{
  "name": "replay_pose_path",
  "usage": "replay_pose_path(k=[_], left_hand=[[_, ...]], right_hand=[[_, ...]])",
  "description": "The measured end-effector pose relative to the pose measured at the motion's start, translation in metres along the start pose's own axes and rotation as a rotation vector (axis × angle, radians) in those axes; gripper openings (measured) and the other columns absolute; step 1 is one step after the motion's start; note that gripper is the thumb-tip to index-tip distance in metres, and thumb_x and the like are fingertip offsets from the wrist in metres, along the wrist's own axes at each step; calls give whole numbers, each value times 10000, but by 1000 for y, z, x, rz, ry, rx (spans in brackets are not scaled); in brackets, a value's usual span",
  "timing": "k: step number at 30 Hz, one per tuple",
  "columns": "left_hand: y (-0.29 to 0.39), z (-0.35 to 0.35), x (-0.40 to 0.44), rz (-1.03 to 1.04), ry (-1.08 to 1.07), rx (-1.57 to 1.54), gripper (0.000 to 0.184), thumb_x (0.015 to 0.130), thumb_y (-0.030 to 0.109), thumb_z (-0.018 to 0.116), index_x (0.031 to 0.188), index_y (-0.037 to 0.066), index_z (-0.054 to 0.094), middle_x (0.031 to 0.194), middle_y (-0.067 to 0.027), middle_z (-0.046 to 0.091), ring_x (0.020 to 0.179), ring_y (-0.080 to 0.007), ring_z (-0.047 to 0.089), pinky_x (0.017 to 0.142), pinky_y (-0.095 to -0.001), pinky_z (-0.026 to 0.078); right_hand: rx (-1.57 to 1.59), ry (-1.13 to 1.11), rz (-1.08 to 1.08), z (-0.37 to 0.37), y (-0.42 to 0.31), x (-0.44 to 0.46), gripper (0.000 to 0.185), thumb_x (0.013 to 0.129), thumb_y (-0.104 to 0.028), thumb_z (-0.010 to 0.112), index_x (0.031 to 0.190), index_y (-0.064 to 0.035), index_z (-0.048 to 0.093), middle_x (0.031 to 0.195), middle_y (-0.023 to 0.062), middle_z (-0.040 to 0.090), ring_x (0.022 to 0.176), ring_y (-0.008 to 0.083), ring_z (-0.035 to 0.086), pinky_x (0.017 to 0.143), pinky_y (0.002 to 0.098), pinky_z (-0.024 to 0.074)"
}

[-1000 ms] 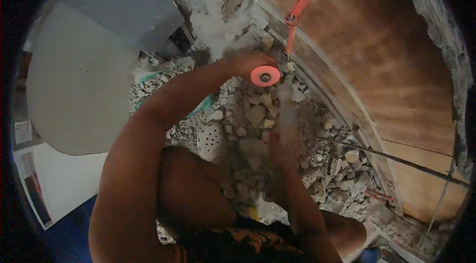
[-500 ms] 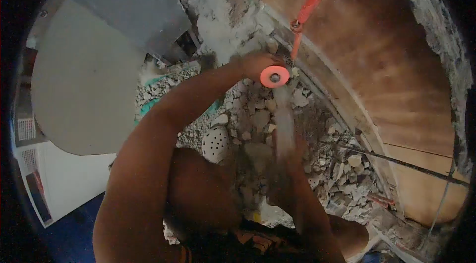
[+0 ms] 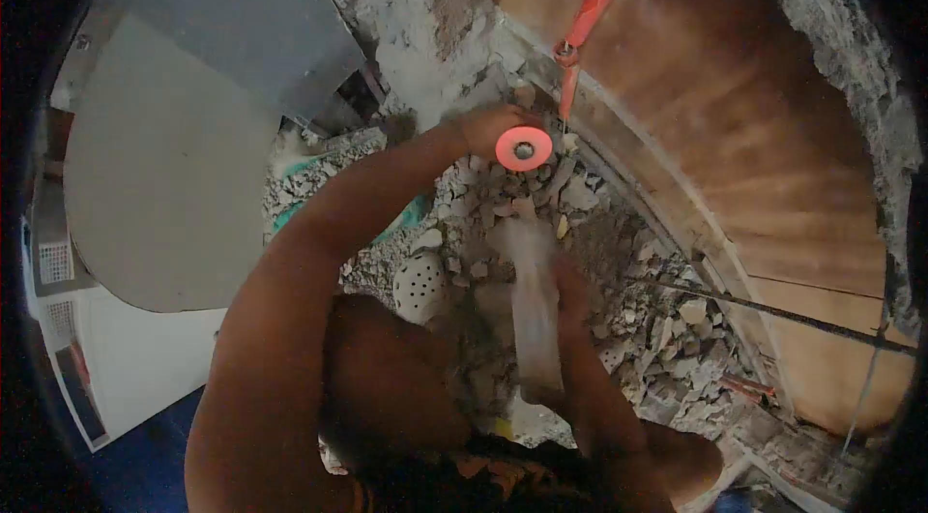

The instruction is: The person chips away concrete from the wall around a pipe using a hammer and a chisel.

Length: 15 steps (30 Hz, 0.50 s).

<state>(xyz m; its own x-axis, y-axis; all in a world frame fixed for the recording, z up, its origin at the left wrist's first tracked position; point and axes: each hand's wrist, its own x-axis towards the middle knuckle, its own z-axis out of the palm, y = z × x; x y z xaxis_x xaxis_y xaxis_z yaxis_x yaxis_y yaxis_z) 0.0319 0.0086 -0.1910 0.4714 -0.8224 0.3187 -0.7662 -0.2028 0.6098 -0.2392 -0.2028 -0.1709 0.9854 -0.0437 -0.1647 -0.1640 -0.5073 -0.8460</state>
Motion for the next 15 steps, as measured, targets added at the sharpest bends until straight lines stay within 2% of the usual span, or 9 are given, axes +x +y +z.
replay_pose_path(k=[1, 3, 4, 6, 7, 9, 11, 13, 15], left_hand=[[4, -3, -1, 0, -3, -2, 563, 662, 228, 791, 1163, 63, 594, 1208, -145, 593, 1110, -307, 575, 944, -412, 460], [10, -9, -1, -175, -104, -28, 519, 678, 217, 781, 1135, 50, 602, 1194, -141, 599, 1108, -301, 578, 956, -410, 459], [16, -18, -2, -170, -102, -21, 519, 678, 217, 781, 1135, 50, 602, 1194, -141, 599, 1108, -301, 578, 956, -410, 459], [28, -30, -7, -202, -177, -118, 476, 691, 224, 778, 1100, 45, 611, 1168, -142, 609, 1142, -313, 558, 989, -419, 438], [24, -30, -12, -197, -182, -119, 476, 691, 224, 778, 1100, 45, 611, 1168, -142, 609, 1142, -313, 558, 989, -419, 438], [10, -22, -25, 62, 0, -83, 466, 682, 225, 778, 1082, 47, 616, 1148, -151, 614, 1199, -332, 521, 1025, -433, 408], [-1, -14, -31, 69, -34, -62, 474, 687, 232, 774, 1094, 51, 614, 1162, -151, 611, 1231, -338, 496, 1042, -436, 393], [-7, -11, -32, 82, -69, -39, 482, 691, 240, 771, 1106, 56, 612, 1176, -152, 608, 1262, -344, 472, 1060, -439, 378], [-11, -13, -31, 91, -80, -28, 486, 689, 225, 769, 1117, 59, 610, 1201, -142, 603, 1287, -336, 456, 1072, -430, 370]], right_hand=[[61, 6, -86, -5, -13, -5, 218, 829, -228, 638, 923, -32, 625, 856, 135, 636, 718, 285, 598, 617, 404, 475], [237, 47, -500, -13, -47, -12, 226, 787, -221, 674, 929, -51, 623, 813, 114, 631, 666, 281, 590, 585, 399, 472], [329, 64, -694, -14, -61, -8, 237, 767, -217, 692, 931, -61, 622, 791, 104, 629, 640, 280, 587, 568, 396, 470], [357, 59, -827, -14, -67, -1, 270, 725, -209, 728, 937, -80, 620, 747, 83, 624, 588, 276, 579, 536, 391, 466], [205, 51, -725, -15, -59, -1, 339, 615, -224, 781, 896, -131, 617, 706, 84, 614, 545, 285, 564, 506, 398, 458], [77, 113, -721, -8, -35, 3, 362, 629, -217, 783, 929, -123, 603, 699, 77, 611, 542, 292, 565, 501, 399, 455], [-54, 167, -714, -2, -24, 1, 386, 643, -209, 785, 962, -116, 590, 693, 71, 608, 539, 299, 565, 495, 400, 452], [-68, 89, -365, 3, -16, -6, 431, 681, -232, 771, 1035, -117, 553, 700, 70, 602, 650, 320, 593, 562, 415, 465], [-104, 73, -322, 6, -6, -7, 433, 695, -228, 758, 1051, -110, 542, 707, 70, 605, 653, 320, 593, 571, 414, 466]])
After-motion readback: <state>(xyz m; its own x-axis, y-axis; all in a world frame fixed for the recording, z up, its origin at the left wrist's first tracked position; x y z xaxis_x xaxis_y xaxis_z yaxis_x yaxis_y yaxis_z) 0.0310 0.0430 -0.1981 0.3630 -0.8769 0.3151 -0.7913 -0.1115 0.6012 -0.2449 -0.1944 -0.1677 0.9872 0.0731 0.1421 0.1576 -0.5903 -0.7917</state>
